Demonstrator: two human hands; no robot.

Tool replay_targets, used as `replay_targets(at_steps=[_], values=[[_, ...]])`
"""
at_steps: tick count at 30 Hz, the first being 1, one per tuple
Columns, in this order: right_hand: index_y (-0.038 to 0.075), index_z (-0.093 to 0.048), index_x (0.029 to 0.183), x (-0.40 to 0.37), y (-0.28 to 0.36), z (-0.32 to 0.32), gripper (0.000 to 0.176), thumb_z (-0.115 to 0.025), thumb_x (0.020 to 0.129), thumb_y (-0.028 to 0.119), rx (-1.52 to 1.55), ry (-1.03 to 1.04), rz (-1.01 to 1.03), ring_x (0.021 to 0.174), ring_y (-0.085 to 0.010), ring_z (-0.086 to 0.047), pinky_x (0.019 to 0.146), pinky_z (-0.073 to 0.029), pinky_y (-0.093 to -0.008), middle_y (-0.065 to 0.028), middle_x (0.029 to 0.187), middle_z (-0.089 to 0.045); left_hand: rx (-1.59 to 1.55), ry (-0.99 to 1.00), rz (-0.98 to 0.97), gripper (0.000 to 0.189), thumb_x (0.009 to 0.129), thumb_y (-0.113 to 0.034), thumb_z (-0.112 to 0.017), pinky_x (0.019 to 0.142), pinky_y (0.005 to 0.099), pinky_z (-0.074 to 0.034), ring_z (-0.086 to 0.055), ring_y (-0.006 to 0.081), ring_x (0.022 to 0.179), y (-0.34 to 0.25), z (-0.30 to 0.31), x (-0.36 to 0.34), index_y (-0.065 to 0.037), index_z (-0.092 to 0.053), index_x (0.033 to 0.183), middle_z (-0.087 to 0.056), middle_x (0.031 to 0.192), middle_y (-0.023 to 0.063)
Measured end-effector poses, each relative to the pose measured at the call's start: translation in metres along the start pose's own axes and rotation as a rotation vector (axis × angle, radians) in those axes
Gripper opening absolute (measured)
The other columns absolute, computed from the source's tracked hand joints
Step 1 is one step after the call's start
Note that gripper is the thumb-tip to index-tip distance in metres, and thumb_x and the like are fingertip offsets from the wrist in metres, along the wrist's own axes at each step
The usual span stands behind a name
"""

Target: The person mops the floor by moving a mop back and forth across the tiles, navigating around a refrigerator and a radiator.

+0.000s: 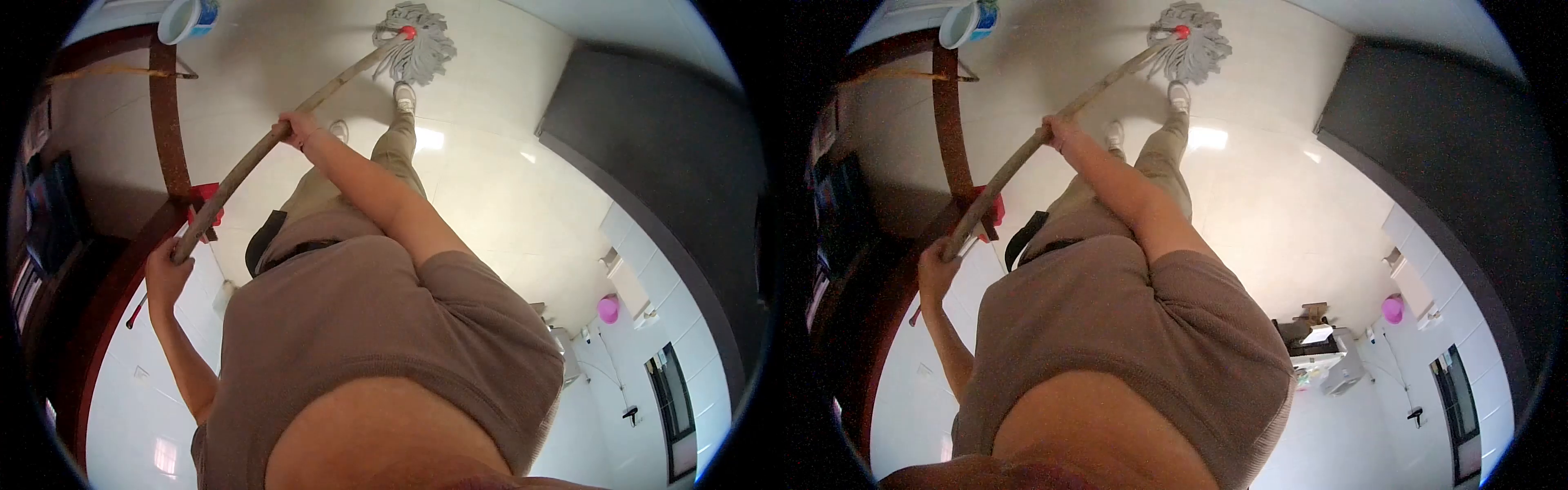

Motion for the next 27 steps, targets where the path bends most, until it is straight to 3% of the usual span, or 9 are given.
replay_targets(at_steps=[9,12,13,15,16,17,19,20,27], values=[[0.001,-0.052,0.077,-0.015,0.212,0.080,0.012,-0.056,0.075,0.013,0.028,-0.040,0.258,0.066,-0.0252,-0.054,0.062,-0.050,-0.0361,-0.0128,0.071,-0.054,0.218,-0.027,-0.388,0.028,0.065,-0.013,-0.057,0.067,0.0413,-0.046,-0.058,0.0336,0.073,-0.178,-0.032,0.079,-0.006,-0.059,0.092,-0.060,0.075,0.0161],[0.002,-0.054,0.074,-0.002,0.293,0.139,0.016,-0.054,0.077,0.018,0.015,0.010,0.246,0.057,-0.0226,-0.052,0.050,-0.048,-0.0318,-0.0111,0.067,-0.055,0.272,-0.061,-0.530,0.021,0.066,-0.013,-0.054,0.066,0.0438,-0.044,-0.057,0.0338,0.072,-0.224,-0.065,0.109,-0.007,-0.058,0.086,-0.060,0.073,0.0150],[0.003,-0.054,0.072,-0.021,0.311,0.139,0.018,-0.053,0.078,0.020,0.091,-0.158,0.410,0.056,-0.0229,-0.052,0.047,-0.046,-0.0313,-0.0112,0.067,-0.054,0.257,-0.041,-0.553,0.020,0.066,-0.013,-0.053,0.066,0.0441,-0.044,-0.057,0.0335,0.073,-0.244,-0.074,0.116,-0.008,-0.058,0.085,-0.060,0.073,0.0144],[0.002,-0.054,0.072,-0.054,0.353,0.160,0.020,-0.052,0.078,0.021,-0.095,-0.131,0.328,0.045,-0.0170,-0.049,0.027,-0.031,-0.0221,-0.0093,0.067,-0.055,0.240,-0.016,-0.600,0.019,0.066,-0.012,-0.052,0.067,0.0441,-0.044,-0.058,0.0330,0.074,-0.288,-0.092,0.126,-0.009,-0.058,0.084,-0.060,0.074,0.0133],[0.002,-0.054,0.072,-0.049,0.363,0.159,0.021,-0.051,0.079,0.023,0.132,-0.312,0.488,0.042,-0.0136,-0.046,0.023,-0.023,-0.0187,-0.0075,0.066,-0.053,0.238,-0.012,-0.624,0.019,0.066,-0.011,-0.052,0.068,0.0438,-0.044,-0.058,0.0328,0.075,-0.307,-0.100,0.131,-0.009,-0.058,0.084,-0.061,0.074,0.0129],[0.003,-0.054,0.070,-0.067,0.385,0.176,0.024,-0.050,0.081,0.024,-0.107,-0.218,0.321,0.044,-0.0134,-0.046,0.025,-0.026,-0.0184,-0.0073,0.064,-0.052,0.272,0.024,-0.632,0.019,0.068,-0.013,-0.053,0.066,0.0438,-0.044,-0.058,0.0326,0.075,-0.324,-0.109,0.138,-0.009,-0.058,0.086,-0.060,0.076,0.0134],[0.004,-0.051,0.074,-0.074,0.403,0.177,0.019,-0.050,0.083,0.021,0.081,-0.431,0.450,0.047,-0.0143,-0.050,0.026,-0.029,-0.0182,-0.0067,0.064,-0.053,0.254,0.071,-0.647,0.018,0.071,-0.014,-0.053,0.065,0.0439,-0.044,-0.058,0.0332,0.075,-0.355,-0.123,0.148,-0.008,-0.057,0.087,-0.060,0.076,0.0141],[0.001,-0.044,0.089,-0.067,0.416,0.196,0.017,-0.050,0.082,0.016,0.079,-0.277,0.398,0.054,-0.0192,-0.055,0.030,-0.036,-0.0223,-0.0113,0.072,-0.055,0.202,0.082,-0.653,0.016,0.072,-0.014,-0.052,0.065,0.0441,-0.044,-0.058,0.0340,0.075,-0.366,-0.127,0.151,-0.007,-0.057,0.085,-0.060,0.076,0.0143],[0.001,-0.043,0.094,-0.045,0.412,0.158,0.019,-0.050,0.081,0.013,-0.037,-0.554,0.494,0.057,-0.0221,-0.055,0.039,-0.044,-0.0311,-0.0119,0.074,-0.053,0.229,0.166,-0.611,0.021,0.073,-0.012,-0.052,0.068,0.0448,-0.044,-0.058,0.0335,0.079,-0.363,-0.109,0.178,-0.007,-0.055,0.092,-0.060,0.081,0.0144]])
Point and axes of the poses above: each hand's wrist, its own x-axis towards the middle knuckle, its own z-axis out of the back of the hand, y = z × x, the point moved 2 cm from there along x, towards the middle knuckle
